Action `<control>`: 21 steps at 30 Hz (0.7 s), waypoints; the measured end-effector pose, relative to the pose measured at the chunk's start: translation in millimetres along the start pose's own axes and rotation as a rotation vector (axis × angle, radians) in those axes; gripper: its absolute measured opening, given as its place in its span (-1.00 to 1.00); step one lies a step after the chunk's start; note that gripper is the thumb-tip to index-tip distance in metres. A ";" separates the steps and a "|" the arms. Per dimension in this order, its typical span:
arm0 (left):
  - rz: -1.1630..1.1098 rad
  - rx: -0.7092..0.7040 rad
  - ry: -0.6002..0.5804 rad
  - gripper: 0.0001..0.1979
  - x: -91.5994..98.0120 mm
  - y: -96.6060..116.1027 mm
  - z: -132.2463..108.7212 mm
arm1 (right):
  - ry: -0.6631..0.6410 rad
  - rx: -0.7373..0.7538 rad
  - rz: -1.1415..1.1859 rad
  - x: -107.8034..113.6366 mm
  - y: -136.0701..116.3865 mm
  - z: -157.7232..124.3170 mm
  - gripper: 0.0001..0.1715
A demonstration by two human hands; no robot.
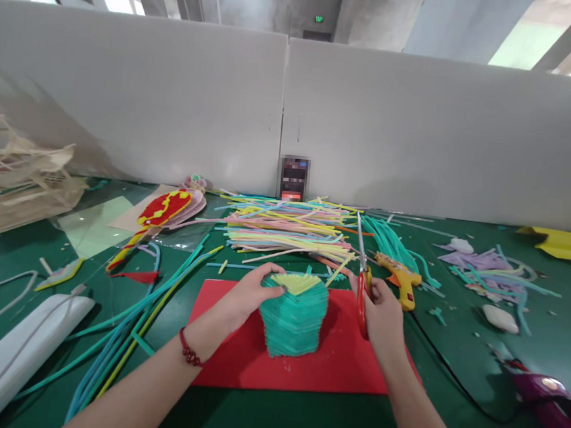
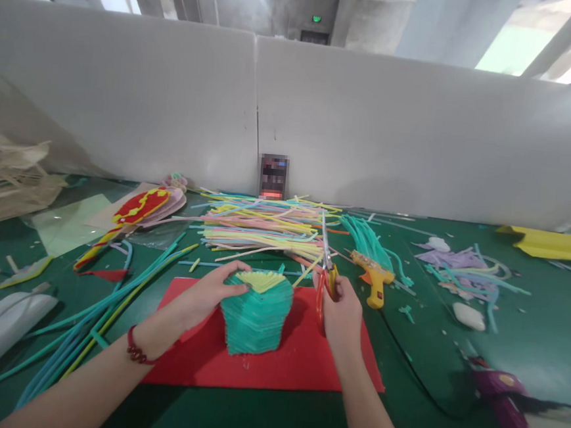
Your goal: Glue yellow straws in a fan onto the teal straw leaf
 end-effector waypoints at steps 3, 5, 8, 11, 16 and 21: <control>0.040 -0.084 -0.039 -0.71 1.3 1.4 1.8 | -0.005 -0.016 0.050 -2.0 -1.0 -1.1 -0.55; 0.071 -0.114 -0.034 -0.73 2.0 5.3 1.6 | -0.018 -0.020 0.058 -3.2 0.1 -1.2 -0.55; 0.091 -0.123 -0.027 -0.74 1.9 10.2 0.4 | -0.033 -0.005 0.044 -4.1 3.3 -0.9 -0.55; 0.095 -0.132 -0.032 -0.73 2.3 10.3 0.3 | -0.031 0.014 0.016 -4.3 5.2 -0.9 -0.55; 0.071 -0.122 -0.024 -0.64 5.6 6.3 2.1 | -0.031 0.024 -0.005 -4.3 4.0 -1.6 -0.54; 0.009 -0.072 -0.068 -0.58 5.5 9.4 -0.5 | -0.048 0.027 0.004 -4.3 8.1 -1.2 -0.54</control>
Point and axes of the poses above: each hand's wrist, its own z-axis towards the middle knuckle, its own x-axis out of the back of the hand, y = z × x, the point moved 1 cm from there along z, towards the middle knuckle, and after that the axes turned 15 degrees about y, right-handed, at the moved point
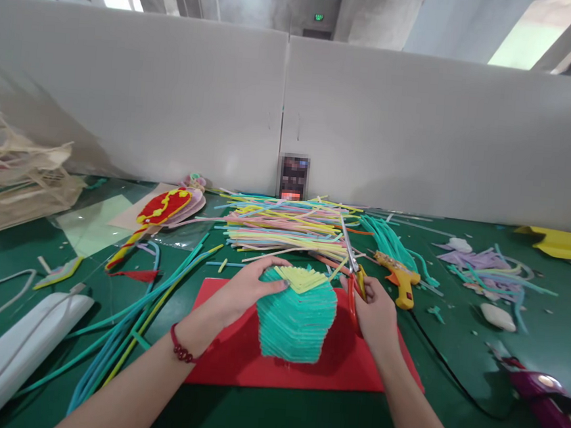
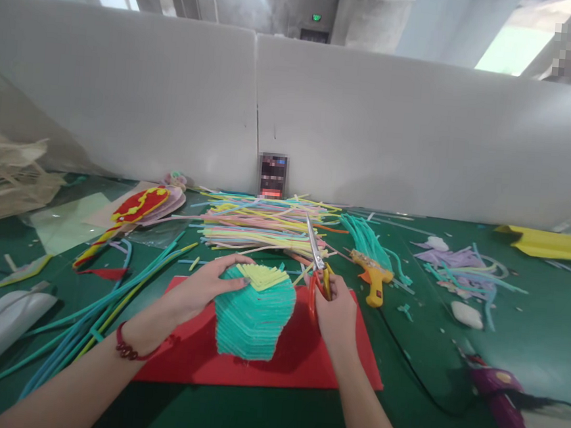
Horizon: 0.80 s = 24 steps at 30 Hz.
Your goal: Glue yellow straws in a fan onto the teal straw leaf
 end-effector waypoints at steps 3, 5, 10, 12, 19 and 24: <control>0.009 -0.007 0.004 -0.58 -1.7 3.6 -2.3 | -0.002 -0.001 -0.013 -0.3 1.8 0.3 -0.54; 0.015 -0.010 -0.001 -0.58 -2.9 4.4 -3.7 | 0.006 -0.001 -0.015 -0.4 1.1 0.5 -0.52; 0.007 0.047 -0.056 -0.54 -3.9 -0.5 -4.8 | 0.023 -0.008 -0.018 -0.5 -2.0 1.1 -0.51; 0.012 0.086 -0.106 -0.50 -4.0 -2.8 -4.5 | 0.024 -0.007 -0.019 -0.4 -1.7 1.2 -0.53; 0.550 -0.262 0.075 -0.66 -3.7 -7.2 -0.7 | 0.031 0.040 -0.045 -0.9 6.8 3.2 -0.54; 1.113 -0.483 0.187 -0.76 -8.5 -19.0 1.2 | 0.020 0.117 -0.107 0.1 14.4 6.2 -0.60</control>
Point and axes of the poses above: each hand's wrist, its own z-axis towards the middle knuckle, its own x-axis out of the back of the hand, y = z × x, the point moved 1 cm from there along z, towards the middle knuckle, and after that the axes turned 15 degrees about y, right-handed, at the moved point
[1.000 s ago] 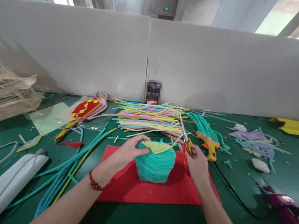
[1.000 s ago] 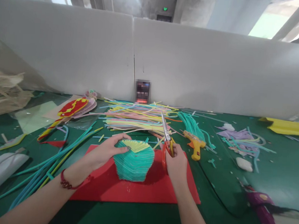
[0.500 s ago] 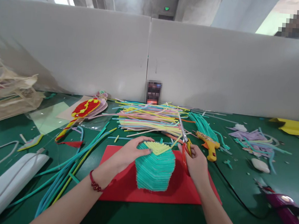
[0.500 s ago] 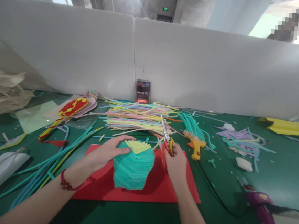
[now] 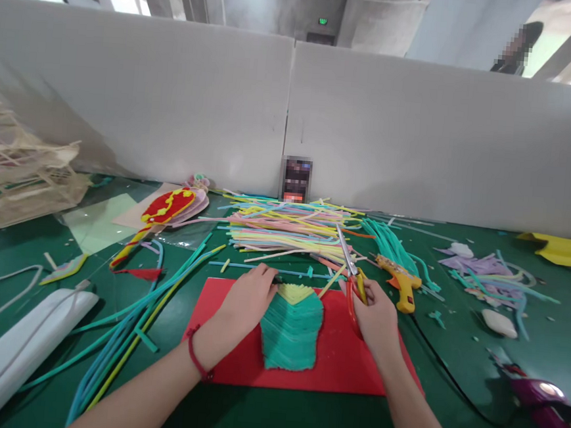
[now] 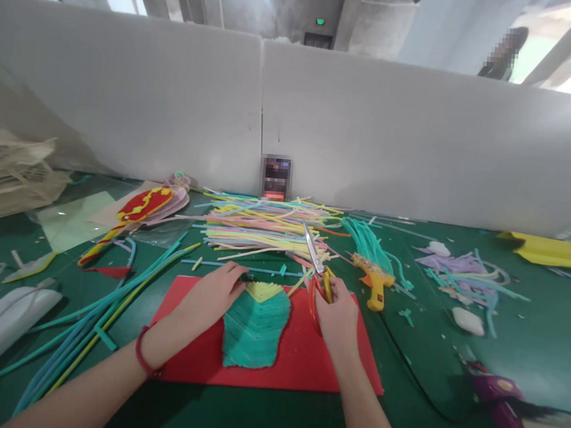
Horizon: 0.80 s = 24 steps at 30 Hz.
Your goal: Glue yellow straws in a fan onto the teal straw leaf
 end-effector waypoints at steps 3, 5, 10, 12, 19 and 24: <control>0.211 -0.092 -0.014 -0.73 -9.0 3.8 -4.9 | 0.029 0.086 -0.138 2.3 2.5 -2.5 -0.60; 0.254 -0.087 -0.007 -0.68 -13.8 7.5 -8.5 | 0.039 0.202 -0.218 1.6 -1.1 -3.3 -0.60; 0.320 -0.100 -0.002 -0.58 -18.7 15.0 -13.6 | -0.132 0.614 -0.311 -25.8 -37.9 27.5 -0.68; 0.332 -0.106 -0.003 -0.59 -18.2 15.3 -13.8 | -0.243 0.699 -0.365 -44.8 -56.9 55.8 -0.70; 0.338 -0.117 0.032 -0.65 -20.7 11.0 -13.9 | -0.339 0.762 -0.442 -67.5 -82.1 108.4 -0.76; 0.361 -0.110 0.039 -0.66 -23.8 12.0 -14.0 | -0.582 0.816 -0.476 -44.1 -59.6 71.4 -0.75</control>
Point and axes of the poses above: each hand's wrist, its own z-axis towards the middle knuckle, its own x-axis out of the back of the hand, y = z × x, the point moved 1 cm from there along z, towards the middle knuckle, and after that the axes turned 15 degrees about y, right-handed, at the moved point
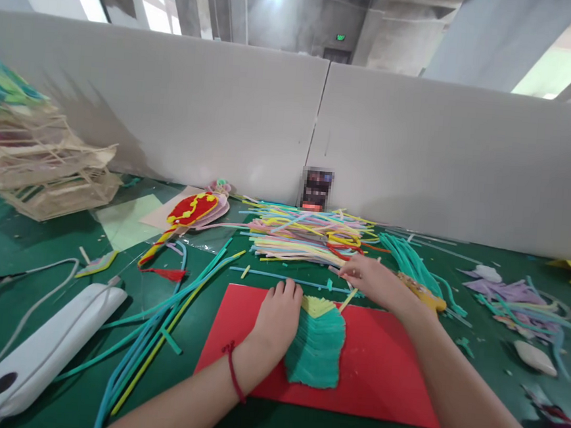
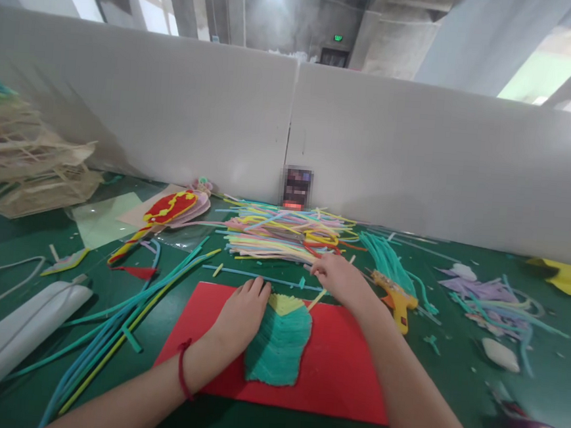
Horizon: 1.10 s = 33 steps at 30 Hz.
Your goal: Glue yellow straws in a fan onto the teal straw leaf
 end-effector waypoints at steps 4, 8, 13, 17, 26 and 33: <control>0.013 0.001 -0.005 -0.65 0.3 1.1 0.6 | -0.036 0.035 -0.007 -10.5 2.5 -33.5 -0.68; 0.019 -0.001 -0.001 -0.64 -0.8 1.5 0.6 | 0.147 0.009 -0.010 -18.3 13.2 -47.7 -0.72; 0.028 -0.012 0.005 -0.62 -2.8 1.8 0.6 | 0.336 -0.080 -0.022 -3.0 28.8 -48.4 -0.67; 0.028 -0.023 0.018 -0.62 -3.7 1.4 0.4 | 0.521 -0.223 -0.096 20.6 31.1 -57.9 -0.59; 0.050 -0.028 0.048 -0.60 -8.9 2.2 -1.4 | 0.420 -0.554 0.091 -5.1 -23.7 -91.8 -0.54; 0.083 -0.031 0.046 -0.57 -9.3 2.7 -1.1 | 0.155 -0.608 0.641 -25.4 -51.8 -78.5 -0.61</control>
Point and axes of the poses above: each hand's wrist, its own z-axis towards the middle knuckle, its own x-axis out of the back of the hand, y = z × x, the point moved 1 cm from there along z, towards the middle knuckle, and after that the axes turned 15 degrees about y, right-handed, at the moved point
